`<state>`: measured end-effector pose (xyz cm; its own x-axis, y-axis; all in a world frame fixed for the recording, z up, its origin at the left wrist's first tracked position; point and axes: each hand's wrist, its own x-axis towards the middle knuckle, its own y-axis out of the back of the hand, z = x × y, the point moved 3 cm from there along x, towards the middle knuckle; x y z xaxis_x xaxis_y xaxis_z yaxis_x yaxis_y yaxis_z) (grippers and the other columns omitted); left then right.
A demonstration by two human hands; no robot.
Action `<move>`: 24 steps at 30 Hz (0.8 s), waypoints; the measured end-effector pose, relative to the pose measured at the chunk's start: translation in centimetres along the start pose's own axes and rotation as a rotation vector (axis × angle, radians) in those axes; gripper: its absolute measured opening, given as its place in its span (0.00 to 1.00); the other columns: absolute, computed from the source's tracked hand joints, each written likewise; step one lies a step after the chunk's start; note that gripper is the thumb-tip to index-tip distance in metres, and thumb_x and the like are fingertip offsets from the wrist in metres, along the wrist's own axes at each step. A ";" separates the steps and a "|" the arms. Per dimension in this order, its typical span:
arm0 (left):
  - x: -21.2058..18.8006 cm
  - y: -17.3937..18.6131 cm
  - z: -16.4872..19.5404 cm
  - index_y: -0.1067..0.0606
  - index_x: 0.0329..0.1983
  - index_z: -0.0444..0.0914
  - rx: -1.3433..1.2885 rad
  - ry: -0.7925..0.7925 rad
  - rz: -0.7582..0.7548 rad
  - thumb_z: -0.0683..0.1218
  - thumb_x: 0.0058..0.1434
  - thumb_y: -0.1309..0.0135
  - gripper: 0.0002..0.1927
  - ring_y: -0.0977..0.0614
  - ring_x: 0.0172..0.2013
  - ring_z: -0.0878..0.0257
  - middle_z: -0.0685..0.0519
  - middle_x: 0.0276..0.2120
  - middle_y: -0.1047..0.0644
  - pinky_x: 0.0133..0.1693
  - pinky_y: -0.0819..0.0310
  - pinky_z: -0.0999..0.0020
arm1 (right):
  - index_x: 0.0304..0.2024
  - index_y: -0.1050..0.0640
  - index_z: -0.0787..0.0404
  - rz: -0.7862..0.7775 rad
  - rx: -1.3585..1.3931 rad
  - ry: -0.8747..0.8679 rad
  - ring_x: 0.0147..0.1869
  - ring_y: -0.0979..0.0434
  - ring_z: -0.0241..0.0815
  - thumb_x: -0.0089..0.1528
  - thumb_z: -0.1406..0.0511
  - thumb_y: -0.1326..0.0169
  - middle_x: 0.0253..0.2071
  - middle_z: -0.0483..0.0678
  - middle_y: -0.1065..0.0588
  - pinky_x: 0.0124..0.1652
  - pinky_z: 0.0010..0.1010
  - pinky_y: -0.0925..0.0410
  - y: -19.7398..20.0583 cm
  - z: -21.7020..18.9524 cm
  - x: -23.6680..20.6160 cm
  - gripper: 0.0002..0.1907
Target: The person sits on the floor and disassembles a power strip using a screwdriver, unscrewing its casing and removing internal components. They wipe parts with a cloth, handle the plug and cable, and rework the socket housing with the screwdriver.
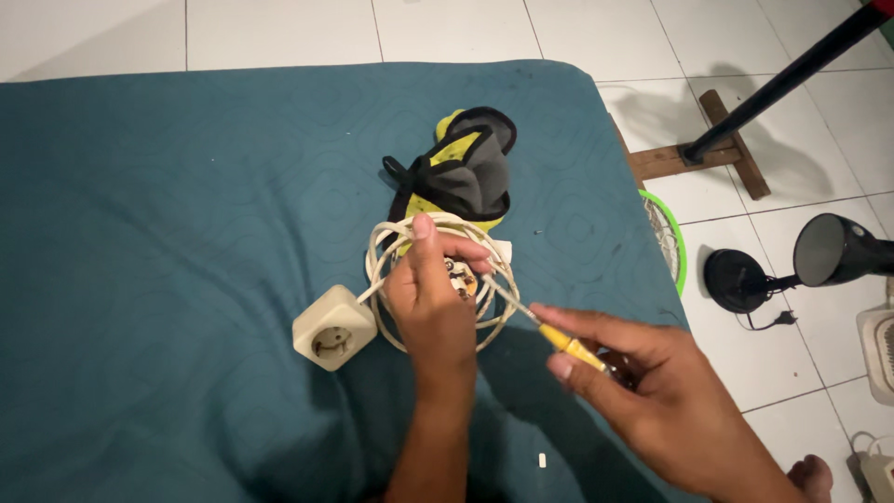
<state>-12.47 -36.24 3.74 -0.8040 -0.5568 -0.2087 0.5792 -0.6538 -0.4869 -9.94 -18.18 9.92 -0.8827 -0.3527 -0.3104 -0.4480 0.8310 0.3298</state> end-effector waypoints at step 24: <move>0.2 0.0 -0.5 0.22 0.30 0.32 -0.159 0.117 -0.031 0.59 0.73 0.61 0.30 0.35 0.15 0.71 0.52 0.24 0.24 0.17 0.47 0.76 | 0.60 0.19 0.57 0.088 -0.067 0.021 0.34 0.33 0.24 0.62 0.69 0.38 0.36 0.35 0.24 0.31 0.20 0.35 0.4 0.4 0.4 0.22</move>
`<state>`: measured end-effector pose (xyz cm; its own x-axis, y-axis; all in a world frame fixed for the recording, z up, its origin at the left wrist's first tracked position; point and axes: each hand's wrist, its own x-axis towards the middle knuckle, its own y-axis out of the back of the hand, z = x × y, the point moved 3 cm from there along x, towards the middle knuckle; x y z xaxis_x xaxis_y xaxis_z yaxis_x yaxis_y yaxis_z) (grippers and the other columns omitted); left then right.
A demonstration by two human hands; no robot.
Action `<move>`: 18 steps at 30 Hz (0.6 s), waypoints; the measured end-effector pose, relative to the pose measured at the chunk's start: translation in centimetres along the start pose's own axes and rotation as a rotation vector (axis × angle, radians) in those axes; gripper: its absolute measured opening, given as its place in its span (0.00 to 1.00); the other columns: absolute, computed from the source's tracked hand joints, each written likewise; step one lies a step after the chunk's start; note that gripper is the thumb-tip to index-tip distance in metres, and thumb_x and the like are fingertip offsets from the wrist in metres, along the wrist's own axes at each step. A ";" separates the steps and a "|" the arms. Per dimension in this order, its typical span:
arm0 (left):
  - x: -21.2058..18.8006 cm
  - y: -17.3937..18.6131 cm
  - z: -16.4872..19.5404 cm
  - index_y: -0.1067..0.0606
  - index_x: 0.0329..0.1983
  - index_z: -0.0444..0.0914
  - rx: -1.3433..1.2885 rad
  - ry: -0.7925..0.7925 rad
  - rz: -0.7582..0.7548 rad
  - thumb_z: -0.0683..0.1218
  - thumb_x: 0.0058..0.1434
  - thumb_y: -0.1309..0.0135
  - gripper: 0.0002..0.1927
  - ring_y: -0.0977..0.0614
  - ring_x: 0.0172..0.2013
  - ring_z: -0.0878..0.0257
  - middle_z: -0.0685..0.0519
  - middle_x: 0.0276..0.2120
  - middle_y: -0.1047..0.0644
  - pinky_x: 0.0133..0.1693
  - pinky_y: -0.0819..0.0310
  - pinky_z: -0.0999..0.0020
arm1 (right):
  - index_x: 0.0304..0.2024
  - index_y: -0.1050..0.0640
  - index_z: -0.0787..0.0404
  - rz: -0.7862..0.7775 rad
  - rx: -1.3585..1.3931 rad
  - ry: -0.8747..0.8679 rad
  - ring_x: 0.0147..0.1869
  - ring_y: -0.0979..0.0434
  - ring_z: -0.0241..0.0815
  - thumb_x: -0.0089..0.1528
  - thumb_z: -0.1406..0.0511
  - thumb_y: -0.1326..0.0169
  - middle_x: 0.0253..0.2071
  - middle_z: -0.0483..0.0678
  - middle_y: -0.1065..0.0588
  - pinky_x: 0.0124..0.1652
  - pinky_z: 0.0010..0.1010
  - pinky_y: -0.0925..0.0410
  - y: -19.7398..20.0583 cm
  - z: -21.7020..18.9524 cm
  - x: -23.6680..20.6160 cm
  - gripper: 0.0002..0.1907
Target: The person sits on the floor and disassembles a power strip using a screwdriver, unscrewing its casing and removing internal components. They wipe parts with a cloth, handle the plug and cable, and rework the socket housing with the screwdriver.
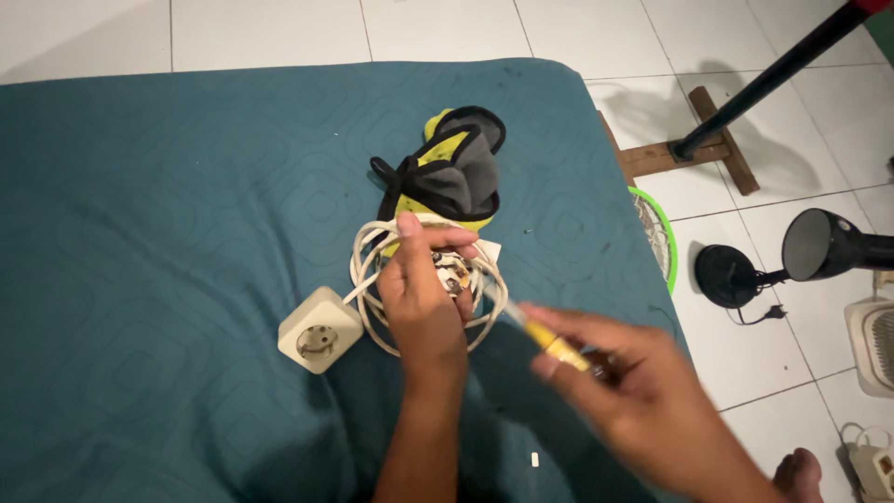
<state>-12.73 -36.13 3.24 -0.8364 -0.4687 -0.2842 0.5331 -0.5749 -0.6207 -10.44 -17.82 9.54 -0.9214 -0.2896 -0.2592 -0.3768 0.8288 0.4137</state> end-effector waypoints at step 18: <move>0.0 0.2 0.7 0.19 0.35 0.33 0.150 -0.040 -0.094 0.60 0.75 0.64 0.31 0.33 0.20 0.73 0.55 0.27 0.25 0.19 0.45 0.78 | 0.63 0.19 0.54 -0.170 -0.109 -0.143 0.32 0.38 0.27 0.62 0.68 0.39 0.31 0.38 0.26 0.30 0.22 0.38 -0.5 -0.9 -0.5 0.25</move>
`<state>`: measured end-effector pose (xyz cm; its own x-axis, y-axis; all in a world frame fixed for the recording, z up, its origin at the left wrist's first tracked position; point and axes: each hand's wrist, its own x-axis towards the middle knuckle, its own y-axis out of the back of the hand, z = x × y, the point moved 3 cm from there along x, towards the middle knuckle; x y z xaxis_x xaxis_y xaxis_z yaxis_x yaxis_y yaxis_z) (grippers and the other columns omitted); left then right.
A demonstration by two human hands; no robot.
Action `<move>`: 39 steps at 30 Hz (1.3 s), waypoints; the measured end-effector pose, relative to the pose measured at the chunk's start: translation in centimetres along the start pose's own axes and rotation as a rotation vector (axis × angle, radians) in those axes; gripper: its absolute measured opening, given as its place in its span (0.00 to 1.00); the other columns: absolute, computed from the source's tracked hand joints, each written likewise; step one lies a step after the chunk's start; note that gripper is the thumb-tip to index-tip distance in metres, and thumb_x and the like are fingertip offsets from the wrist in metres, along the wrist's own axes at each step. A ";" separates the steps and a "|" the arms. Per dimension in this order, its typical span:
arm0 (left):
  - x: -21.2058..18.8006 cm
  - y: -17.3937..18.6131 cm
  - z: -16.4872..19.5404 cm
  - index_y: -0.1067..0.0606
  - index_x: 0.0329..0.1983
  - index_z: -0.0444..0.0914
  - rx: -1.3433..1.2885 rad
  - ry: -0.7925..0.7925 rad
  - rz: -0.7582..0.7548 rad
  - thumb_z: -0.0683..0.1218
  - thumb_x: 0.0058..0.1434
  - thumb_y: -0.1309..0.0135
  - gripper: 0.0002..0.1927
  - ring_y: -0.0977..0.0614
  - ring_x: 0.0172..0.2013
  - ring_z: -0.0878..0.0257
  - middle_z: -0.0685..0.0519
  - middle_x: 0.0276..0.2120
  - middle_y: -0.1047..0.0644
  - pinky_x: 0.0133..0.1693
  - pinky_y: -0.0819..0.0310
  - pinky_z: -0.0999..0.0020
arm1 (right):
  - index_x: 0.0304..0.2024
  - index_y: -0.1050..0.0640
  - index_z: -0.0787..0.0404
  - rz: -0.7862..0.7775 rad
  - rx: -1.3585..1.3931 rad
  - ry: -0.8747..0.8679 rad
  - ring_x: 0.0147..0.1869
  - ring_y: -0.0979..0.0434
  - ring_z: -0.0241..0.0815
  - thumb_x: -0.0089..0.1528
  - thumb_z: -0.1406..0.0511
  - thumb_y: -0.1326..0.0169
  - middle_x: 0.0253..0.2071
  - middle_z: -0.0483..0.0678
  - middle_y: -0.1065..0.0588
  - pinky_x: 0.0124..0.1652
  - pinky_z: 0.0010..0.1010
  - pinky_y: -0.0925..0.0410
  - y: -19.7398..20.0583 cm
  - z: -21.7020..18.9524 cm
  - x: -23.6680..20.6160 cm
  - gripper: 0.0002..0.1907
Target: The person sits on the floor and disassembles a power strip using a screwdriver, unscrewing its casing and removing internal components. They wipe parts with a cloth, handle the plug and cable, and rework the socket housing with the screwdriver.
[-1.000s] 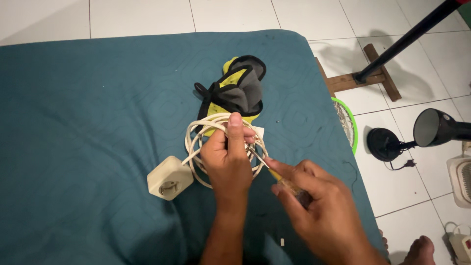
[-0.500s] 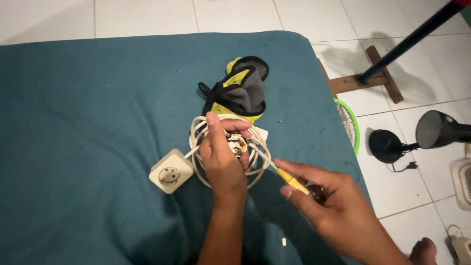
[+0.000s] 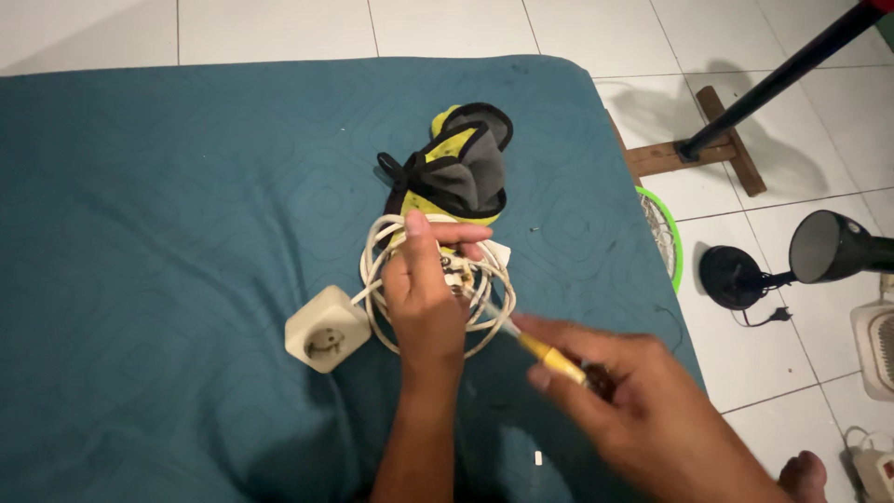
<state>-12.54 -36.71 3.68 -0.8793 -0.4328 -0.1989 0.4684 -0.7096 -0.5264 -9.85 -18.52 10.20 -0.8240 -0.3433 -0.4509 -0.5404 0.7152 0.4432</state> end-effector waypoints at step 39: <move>0.4 0.2 0.8 0.28 0.23 0.35 -0.041 -0.169 -0.129 0.53 0.75 0.62 0.27 0.29 0.23 0.69 0.51 0.23 0.25 0.26 0.39 0.74 | 0.57 0.16 0.56 0.057 0.053 -0.177 0.27 0.35 0.33 0.59 0.69 0.40 0.28 0.47 0.22 0.24 0.27 0.41 2.8 0.1 -0.4 0.22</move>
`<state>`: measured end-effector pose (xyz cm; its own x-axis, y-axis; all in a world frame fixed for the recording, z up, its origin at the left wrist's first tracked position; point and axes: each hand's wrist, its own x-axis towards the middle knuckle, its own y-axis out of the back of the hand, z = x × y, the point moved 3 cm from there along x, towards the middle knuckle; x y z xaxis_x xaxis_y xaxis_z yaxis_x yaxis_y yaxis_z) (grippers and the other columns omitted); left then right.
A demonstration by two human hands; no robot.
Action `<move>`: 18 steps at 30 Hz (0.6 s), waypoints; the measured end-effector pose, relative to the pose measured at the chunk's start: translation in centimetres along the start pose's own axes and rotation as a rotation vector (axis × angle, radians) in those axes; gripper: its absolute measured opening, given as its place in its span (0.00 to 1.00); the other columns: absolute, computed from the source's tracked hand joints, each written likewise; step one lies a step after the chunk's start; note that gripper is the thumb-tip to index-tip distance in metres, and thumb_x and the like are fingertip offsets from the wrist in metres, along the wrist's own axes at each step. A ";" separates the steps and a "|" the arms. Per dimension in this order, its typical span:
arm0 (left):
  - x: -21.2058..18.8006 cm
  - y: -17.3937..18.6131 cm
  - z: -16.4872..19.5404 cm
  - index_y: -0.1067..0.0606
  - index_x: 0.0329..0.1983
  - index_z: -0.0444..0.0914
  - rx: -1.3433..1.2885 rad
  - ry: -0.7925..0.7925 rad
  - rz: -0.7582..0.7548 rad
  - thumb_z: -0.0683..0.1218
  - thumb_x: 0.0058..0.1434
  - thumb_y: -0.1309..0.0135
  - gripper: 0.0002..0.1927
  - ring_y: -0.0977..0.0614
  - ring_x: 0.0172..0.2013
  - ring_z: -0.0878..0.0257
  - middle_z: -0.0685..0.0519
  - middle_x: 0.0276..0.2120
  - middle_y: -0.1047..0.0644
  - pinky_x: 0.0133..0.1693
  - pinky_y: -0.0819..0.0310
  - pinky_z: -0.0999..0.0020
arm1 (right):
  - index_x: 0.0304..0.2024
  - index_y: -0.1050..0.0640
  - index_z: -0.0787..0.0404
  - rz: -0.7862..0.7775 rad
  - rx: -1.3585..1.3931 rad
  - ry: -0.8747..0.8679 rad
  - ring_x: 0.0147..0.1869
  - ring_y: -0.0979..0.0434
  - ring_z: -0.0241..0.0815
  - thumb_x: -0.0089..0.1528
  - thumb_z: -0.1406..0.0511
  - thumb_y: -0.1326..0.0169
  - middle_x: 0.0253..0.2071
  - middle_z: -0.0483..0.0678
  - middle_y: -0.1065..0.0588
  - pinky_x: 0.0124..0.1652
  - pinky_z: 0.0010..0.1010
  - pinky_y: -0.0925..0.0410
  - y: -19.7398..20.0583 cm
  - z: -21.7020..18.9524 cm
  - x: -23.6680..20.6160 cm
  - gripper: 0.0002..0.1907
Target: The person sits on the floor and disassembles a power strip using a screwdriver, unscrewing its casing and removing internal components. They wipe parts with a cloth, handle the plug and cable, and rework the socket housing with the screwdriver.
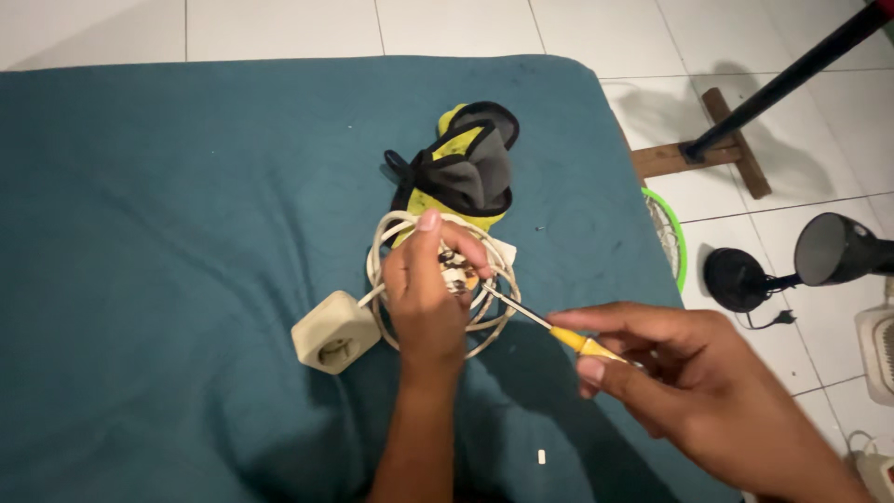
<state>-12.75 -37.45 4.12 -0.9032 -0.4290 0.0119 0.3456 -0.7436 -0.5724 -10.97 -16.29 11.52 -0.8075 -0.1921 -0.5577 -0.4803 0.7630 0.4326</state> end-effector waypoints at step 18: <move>-0.2 0.1 -1.2 0.28 0.22 0.34 0.201 -0.028 0.046 0.49 0.73 0.60 0.25 0.26 0.26 0.64 0.51 0.22 0.25 0.34 0.32 0.69 | 0.58 0.16 0.51 -0.012 -0.284 0.088 0.28 0.38 0.32 0.62 0.66 0.39 0.29 0.43 0.25 0.26 0.24 0.35 -1.9 -2.4 -0.1 0.21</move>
<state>-12.80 -36.84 3.07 -0.8788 -0.4770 0.0141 0.4328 -0.8091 -0.3976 -10.86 -19.22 12.47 -0.8220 -0.2623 -0.5054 -0.5563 0.5594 0.6145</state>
